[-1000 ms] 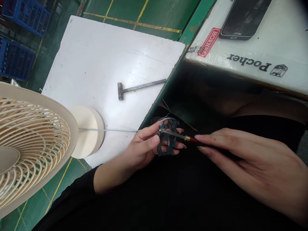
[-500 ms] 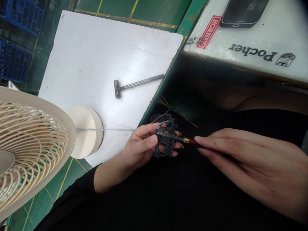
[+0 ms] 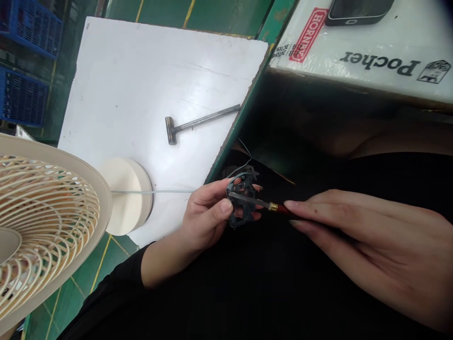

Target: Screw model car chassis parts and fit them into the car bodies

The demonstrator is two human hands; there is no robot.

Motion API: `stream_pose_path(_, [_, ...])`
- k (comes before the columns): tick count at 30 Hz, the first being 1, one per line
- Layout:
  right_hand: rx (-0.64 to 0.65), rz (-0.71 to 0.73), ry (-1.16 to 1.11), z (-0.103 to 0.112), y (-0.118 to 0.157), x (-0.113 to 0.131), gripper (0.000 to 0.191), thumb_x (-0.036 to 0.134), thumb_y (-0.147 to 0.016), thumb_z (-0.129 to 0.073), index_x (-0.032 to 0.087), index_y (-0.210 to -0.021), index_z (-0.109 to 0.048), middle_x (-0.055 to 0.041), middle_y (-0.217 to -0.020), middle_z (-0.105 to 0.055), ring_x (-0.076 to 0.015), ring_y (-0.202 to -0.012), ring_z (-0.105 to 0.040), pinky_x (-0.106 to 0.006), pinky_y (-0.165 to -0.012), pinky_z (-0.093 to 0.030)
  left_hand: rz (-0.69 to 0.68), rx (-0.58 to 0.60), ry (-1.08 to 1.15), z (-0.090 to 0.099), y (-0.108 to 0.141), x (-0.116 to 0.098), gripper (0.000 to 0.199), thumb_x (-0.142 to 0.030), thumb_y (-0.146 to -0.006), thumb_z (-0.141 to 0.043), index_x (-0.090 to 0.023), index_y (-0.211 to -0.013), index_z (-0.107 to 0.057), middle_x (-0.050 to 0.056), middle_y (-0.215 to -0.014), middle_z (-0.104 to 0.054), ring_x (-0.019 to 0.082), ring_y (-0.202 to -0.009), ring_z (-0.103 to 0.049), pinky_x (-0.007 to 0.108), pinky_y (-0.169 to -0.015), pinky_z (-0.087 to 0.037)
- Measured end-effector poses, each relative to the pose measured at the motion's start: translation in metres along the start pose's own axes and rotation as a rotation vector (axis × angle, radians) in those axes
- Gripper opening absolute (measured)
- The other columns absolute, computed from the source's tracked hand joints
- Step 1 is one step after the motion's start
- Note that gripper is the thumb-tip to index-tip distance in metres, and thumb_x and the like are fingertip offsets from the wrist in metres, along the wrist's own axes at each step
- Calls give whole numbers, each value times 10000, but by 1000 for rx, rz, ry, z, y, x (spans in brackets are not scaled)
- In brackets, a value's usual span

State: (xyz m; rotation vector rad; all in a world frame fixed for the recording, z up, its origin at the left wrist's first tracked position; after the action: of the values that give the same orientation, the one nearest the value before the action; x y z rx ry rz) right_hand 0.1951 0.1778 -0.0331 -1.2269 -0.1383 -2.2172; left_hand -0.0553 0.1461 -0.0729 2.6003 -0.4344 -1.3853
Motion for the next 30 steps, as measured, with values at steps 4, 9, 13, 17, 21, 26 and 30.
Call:
stream_pose_path(4, [16,-44,-78,-7,3,-5,399,258,-1183,-745,368,-1564,-782,18,-1203,-901,-195,-918,-873,-311,-781,-720,-51,-5,-25,1,1,2,286,-307,-1157,-801,-344,-1430,-879,89,-1431,-897,300,-1191,-914,469,-993,-791])
stream_pose_path(9, [81,-69,-142,-13,0,-10,475,288,-1188,-720,437,-1638,-740,33,-1296,-923,-239,-1012,-912,-333,-790,-747,-77,-54,-71,1,1,-1,293,-333,-1139,-823,-316,-1427,-877,98,-1423,-900,301,-1195,-912,440,-998,-783])
stream_pose_path(13, [138,-147,-220,-17,-6,-15,455,323,-1181,-722,519,-1588,-773,70,-1350,-921,-262,-1079,-927,-345,-794,-773,-76,-75,-73,1,2,-1,275,-332,-1139,-826,-349,-1408,-883,85,-1425,-900,305,-1205,-913,469,-1028,-773])
stream_pose_path(17, [126,-176,-252,-21,-7,-18,470,340,-1171,-752,564,-1583,-771,92,-1310,-927,-252,-1051,-926,-353,-796,-775,-79,-92,-78,2,3,0,288,-346,-1133,-840,-355,-1420,-873,93,-1447,-890,315,-1215,-911,491,-1039,-765])
stream_pose_path(21, [98,-158,-241,-21,-7,-17,546,285,-1160,-769,572,-1624,-735,93,-1289,-927,-242,-1019,-916,-351,-769,-751,-41,-130,-105,5,4,2,343,-423,-1112,-863,-320,-1440,-854,122,-1469,-880,352,-1206,-910,533,-1018,-771])
stream_pose_path(26, [95,-144,-246,-21,-7,-16,542,258,-1160,-767,545,-1619,-745,84,-1270,-930,-228,-988,-916,-325,-741,-737,-54,-108,-80,2,3,1,316,-373,-1128,-841,-325,-1440,-861,107,-1453,-887,333,-1210,-910,501,-1014,-775])
stream_pose_path(30, [82,-159,-247,-22,-8,-16,507,294,-1169,-748,556,-1603,-756,79,-1297,-931,-250,-998,-925,-327,-686,-734,-37,-120,-100,3,3,2,338,-406,-1119,-846,-301,-1441,-855,126,-1454,-884,342,-1200,-910,501,-999,-779])
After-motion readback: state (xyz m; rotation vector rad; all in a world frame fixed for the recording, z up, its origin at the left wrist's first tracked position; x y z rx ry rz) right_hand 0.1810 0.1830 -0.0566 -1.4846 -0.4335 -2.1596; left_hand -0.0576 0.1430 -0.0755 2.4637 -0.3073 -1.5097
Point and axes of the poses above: each hand's wrist, its own y-axis away from the middle knuckle, its own z-axis out of the back of the hand, x = y × z, the point moved 5 cm from there along -y, towards the middle knuckle
